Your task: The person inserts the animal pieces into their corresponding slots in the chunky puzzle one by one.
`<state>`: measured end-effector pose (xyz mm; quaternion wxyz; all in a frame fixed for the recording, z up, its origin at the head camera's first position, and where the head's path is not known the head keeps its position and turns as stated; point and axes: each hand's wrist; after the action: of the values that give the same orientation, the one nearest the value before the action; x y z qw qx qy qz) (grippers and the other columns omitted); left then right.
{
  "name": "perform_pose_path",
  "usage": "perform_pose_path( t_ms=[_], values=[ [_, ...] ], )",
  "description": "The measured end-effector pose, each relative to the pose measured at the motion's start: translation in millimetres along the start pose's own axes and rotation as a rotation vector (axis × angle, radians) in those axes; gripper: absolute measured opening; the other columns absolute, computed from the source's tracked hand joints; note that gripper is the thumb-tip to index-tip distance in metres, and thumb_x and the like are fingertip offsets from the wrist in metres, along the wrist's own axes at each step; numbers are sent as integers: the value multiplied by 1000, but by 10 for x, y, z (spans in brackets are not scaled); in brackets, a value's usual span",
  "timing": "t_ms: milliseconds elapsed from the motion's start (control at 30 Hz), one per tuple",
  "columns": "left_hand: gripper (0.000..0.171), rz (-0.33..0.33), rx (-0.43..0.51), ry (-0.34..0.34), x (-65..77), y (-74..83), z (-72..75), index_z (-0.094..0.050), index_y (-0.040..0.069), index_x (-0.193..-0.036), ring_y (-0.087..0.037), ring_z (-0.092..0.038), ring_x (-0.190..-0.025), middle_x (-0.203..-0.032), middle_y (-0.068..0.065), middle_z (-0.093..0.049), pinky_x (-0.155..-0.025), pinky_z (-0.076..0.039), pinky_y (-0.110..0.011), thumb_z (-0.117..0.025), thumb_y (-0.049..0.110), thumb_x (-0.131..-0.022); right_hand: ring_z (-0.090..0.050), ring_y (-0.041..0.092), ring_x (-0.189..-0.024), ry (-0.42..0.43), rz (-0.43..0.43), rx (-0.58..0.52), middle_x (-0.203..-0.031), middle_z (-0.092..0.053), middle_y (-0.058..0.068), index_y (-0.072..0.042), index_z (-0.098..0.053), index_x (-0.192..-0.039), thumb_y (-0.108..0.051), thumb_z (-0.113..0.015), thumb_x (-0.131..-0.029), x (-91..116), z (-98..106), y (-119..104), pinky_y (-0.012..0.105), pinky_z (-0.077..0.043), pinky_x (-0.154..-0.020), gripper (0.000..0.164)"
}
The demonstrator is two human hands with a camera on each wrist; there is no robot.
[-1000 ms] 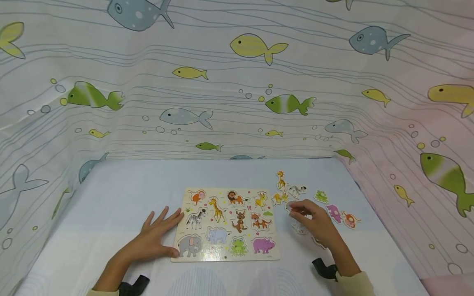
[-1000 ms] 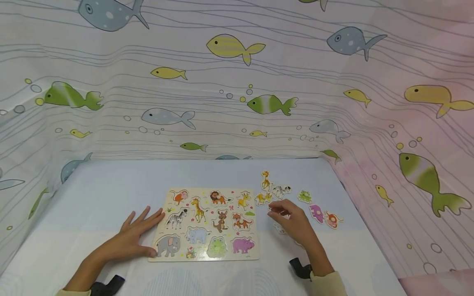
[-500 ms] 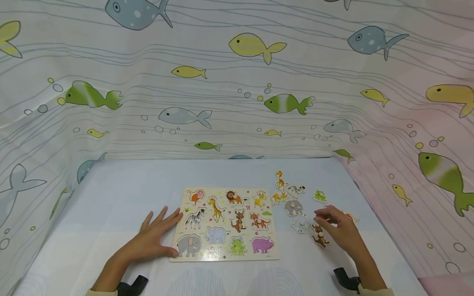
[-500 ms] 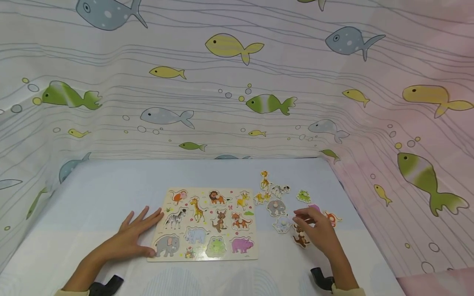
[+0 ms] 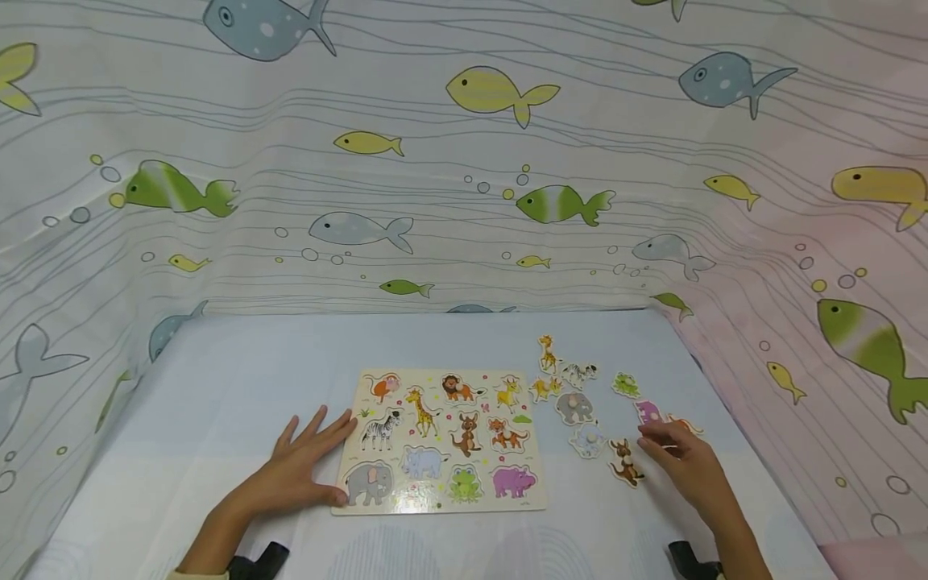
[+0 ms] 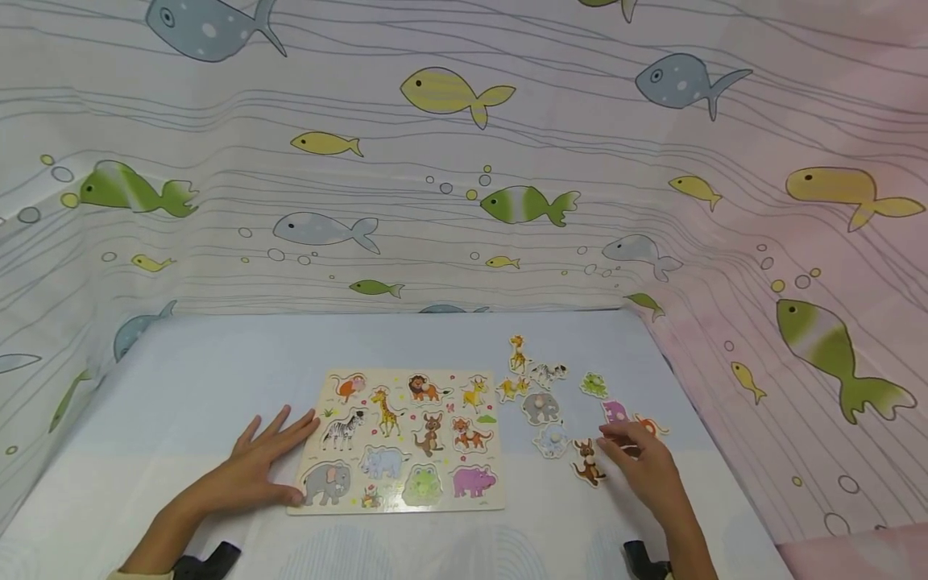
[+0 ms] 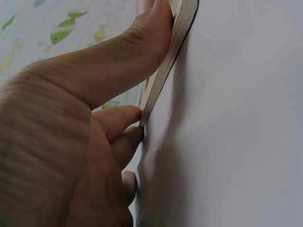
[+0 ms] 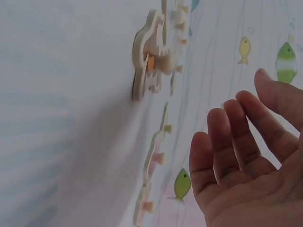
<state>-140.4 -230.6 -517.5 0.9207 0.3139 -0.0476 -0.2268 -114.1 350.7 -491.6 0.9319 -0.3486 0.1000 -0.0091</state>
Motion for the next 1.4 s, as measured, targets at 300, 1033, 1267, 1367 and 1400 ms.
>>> perform_pose_path(
  t_ms=[300,1033,1267,1367,1400],
  values=[
    [111,5,6,-1,-4,-13,-10,-44,10,-151,-57,-14,-148,-159,-18,-36,-116,5,-71,-84,59,-59,-57,-11,-91,-94,-134,-13,-111,-71,5,-12,-70,-120,-36,-69,-94,50,-15,114,12,-52,-78,35],
    [112,41,25,-26,-20,-40,-37,-43,11,-151,-57,-11,-148,-160,-17,-35,-117,8,-70,-84,59,-60,-59,-9,-94,-148,-74,-90,-115,-71,8,-10,-71,-117,-22,-76,-89,111,-90,229,15,-53,-80,32],
    [113,47,30,-31,-27,-40,-25,-43,11,-152,-56,-10,-149,-160,-18,-34,-118,10,-69,-84,59,-59,-58,-8,-95,-153,5,-115,-116,-69,10,-11,-72,-119,-16,-77,-87,125,-119,259,15,-52,-77,32],
    [113,44,28,-30,-31,-40,-28,-43,11,-152,-56,-11,-149,-161,-17,-34,-118,10,-68,-84,59,-59,-58,-9,-97,-155,22,-90,-118,-69,10,-12,-72,-119,-15,-76,-87,119,-138,275,16,-53,-77,32],
    [113,45,27,-30,-33,-40,-29,-43,11,-152,-56,-10,-149,-161,-17,-34,-118,10,-68,-84,60,-59,-57,-9,-97,-158,25,-90,-119,-68,10,-12,-72,-119,-15,-77,-87,117,-143,277,17,-53,-76,32]
  ],
)
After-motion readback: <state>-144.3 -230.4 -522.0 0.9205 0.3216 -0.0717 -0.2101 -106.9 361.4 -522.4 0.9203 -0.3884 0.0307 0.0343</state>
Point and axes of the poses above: each hand's wrist, its own x-axis away from the middle knuckle, its own z-axis out of the back of the hand, y = z × x
